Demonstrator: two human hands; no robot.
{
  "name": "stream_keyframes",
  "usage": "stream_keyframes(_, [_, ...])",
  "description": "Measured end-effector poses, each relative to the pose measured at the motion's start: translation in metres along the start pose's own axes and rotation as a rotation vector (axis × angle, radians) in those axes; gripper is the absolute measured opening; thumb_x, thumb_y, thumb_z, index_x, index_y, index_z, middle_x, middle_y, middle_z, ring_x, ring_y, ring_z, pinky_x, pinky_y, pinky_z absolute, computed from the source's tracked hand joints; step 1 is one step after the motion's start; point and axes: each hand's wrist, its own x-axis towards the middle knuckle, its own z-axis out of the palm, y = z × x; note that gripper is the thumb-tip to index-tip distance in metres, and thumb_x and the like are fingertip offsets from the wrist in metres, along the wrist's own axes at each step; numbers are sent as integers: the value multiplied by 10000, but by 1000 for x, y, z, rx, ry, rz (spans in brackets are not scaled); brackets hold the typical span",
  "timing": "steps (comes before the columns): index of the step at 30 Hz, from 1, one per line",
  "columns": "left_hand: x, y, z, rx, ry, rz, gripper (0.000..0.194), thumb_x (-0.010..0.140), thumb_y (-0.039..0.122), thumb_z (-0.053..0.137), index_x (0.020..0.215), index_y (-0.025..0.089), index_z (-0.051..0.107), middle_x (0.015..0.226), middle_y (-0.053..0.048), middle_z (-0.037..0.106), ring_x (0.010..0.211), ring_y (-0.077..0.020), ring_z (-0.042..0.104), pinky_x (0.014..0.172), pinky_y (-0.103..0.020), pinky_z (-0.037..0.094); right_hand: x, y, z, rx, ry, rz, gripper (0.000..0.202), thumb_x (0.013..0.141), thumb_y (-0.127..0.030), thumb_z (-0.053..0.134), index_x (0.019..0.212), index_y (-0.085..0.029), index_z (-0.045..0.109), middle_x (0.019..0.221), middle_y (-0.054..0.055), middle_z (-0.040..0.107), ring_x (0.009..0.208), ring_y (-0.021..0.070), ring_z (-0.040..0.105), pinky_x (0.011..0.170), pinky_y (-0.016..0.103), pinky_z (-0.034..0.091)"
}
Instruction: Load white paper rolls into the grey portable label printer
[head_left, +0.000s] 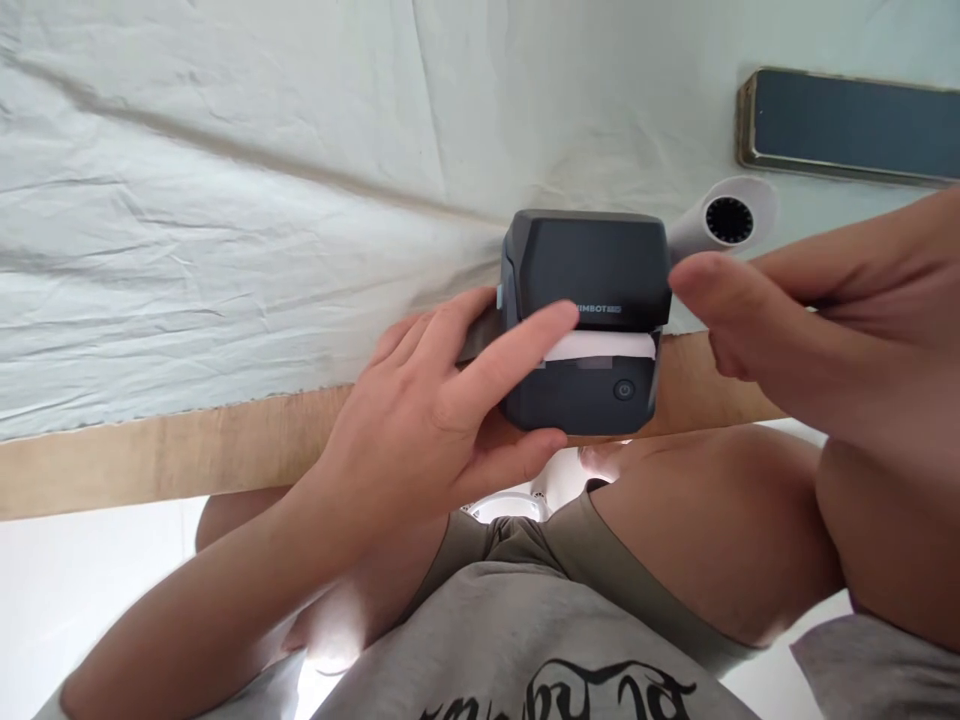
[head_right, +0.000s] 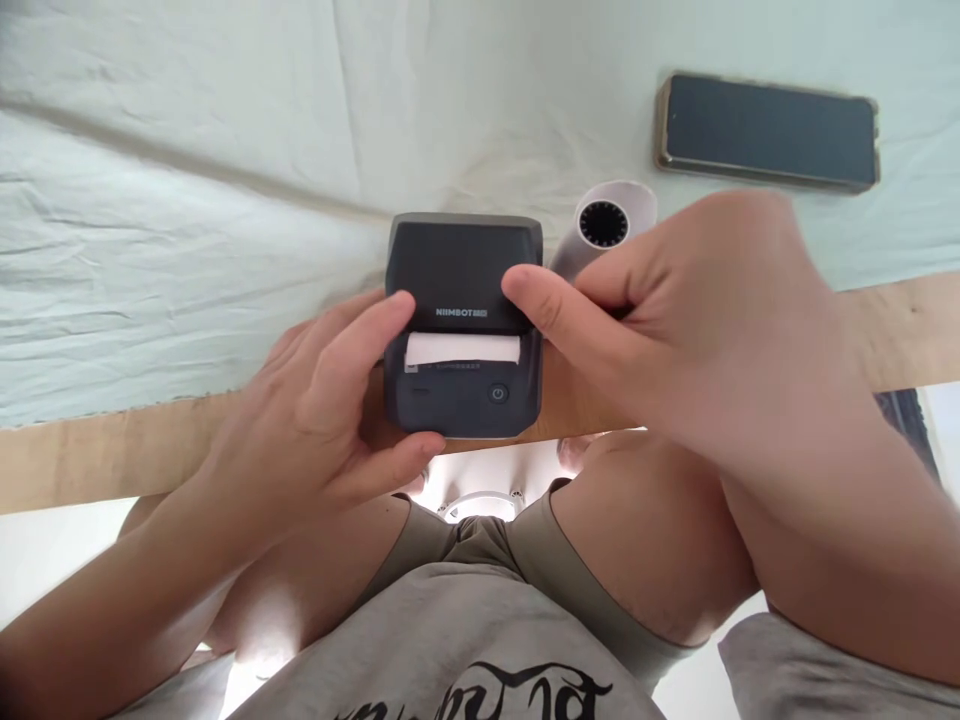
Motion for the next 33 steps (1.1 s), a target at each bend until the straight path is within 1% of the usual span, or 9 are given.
stream_keyframes(2, [0, 0, 0, -3, -12, -30, 744, 1122, 710, 534, 1752, 345, 379, 1609, -180, 641, 1384, -409, 716, 1145, -619, 613, 9, 1, 0, -32, -112, 50, 999, 1005, -959, 398, 507, -93, 405, 514, 15, 178, 479, -38, 146, 451, 229, 81])
stream_keyframes(5, [0, 1, -1, -14, -36, -47, 774, 1110, 736, 539, 1750, 320, 409, 1614, -178, 646, 1405, -420, 707, 1149, -632, 614, 21, 11, 0, -29, -265, 98, 1072, 863, -1122, 317, 505, -120, 452, 467, 5, 244, 417, -31, 196, 400, 239, 118])
stream_keyframes(11, [4, 1, -2, 5, 16, -48, 706, 1049, 603, 659, 1657, 265, 538, 1553, -175, 699, 1368, -418, 746, 1098, -628, 658, 28, 26, -3, -56, -452, 50, 1087, 810, -1165, 212, 539, -149, 489, 453, 15, 284, 455, 14, 310, 421, 272, 224])
stream_keyframes(13, [6, 1, 0, -4, 32, -46, 737, 1024, 585, 677, 1660, 249, 518, 1548, -175, 705, 1374, -435, 744, 1108, -638, 650, 26, 24, 2, -50, -458, 98, 1075, 812, -1159, 189, 551, -146, 438, 468, 15, 306, 447, 12, 300, 425, 280, 245])
stream_keyframes(16, [6, 1, 4, -21, 36, -95, 888, 1011, 689, 695, 1718, 238, 405, 1638, -183, 665, 1450, -450, 704, 1181, -644, 609, 20, 19, 14, -15, -437, 174, 1048, 873, -1115, 134, 541, -149, 368, 468, 29, 364, 404, 28, 299, 410, 306, 254])
stream_keyframes(22, [4, 1, 9, 56, -41, -141, 1164, 915, 861, 785, 1748, 153, 385, 1674, -246, 621, 1506, -501, 653, 1236, -667, 561, 6, 13, 25, 47, -328, -4, 995, 948, -1044, 18, 628, -186, 408, 519, 46, 520, 448, 88, 439, 436, 291, 302])
stream_keyframes(28, [9, 2, -1, 48, -13, -148, 1054, 955, 887, 729, 1717, 198, 495, 1662, -167, 658, 1449, -417, 711, 1237, -575, 598, 2, 14, 29, -27, -248, -101, 961, 944, -1029, -36, 731, -200, 400, 560, 27, 475, 456, 93, 388, 463, 303, 247])
stream_keyframes(31, [12, 2, -3, 42, -10, -124, 1003, 987, 925, 625, 1644, 168, 586, 1587, -165, 714, 1353, -408, 760, 1152, -562, 648, 0, 16, 33, -35, -204, -134, 956, 957, -1020, -23, 742, -190, 400, 559, 19, 427, 458, 80, 333, 483, 296, 195])
stream_keyframes(33, [13, 1, -2, 64, -9, -121, 979, 988, 874, 669, 1620, 129, 607, 1560, -183, 730, 1343, -413, 766, 1122, -554, 660, -1, 16, 33, -11, -210, -128, 954, 973, -1013, 11, 750, -186, 431, 572, 19, 470, 467, 77, 364, 489, 289, 222])
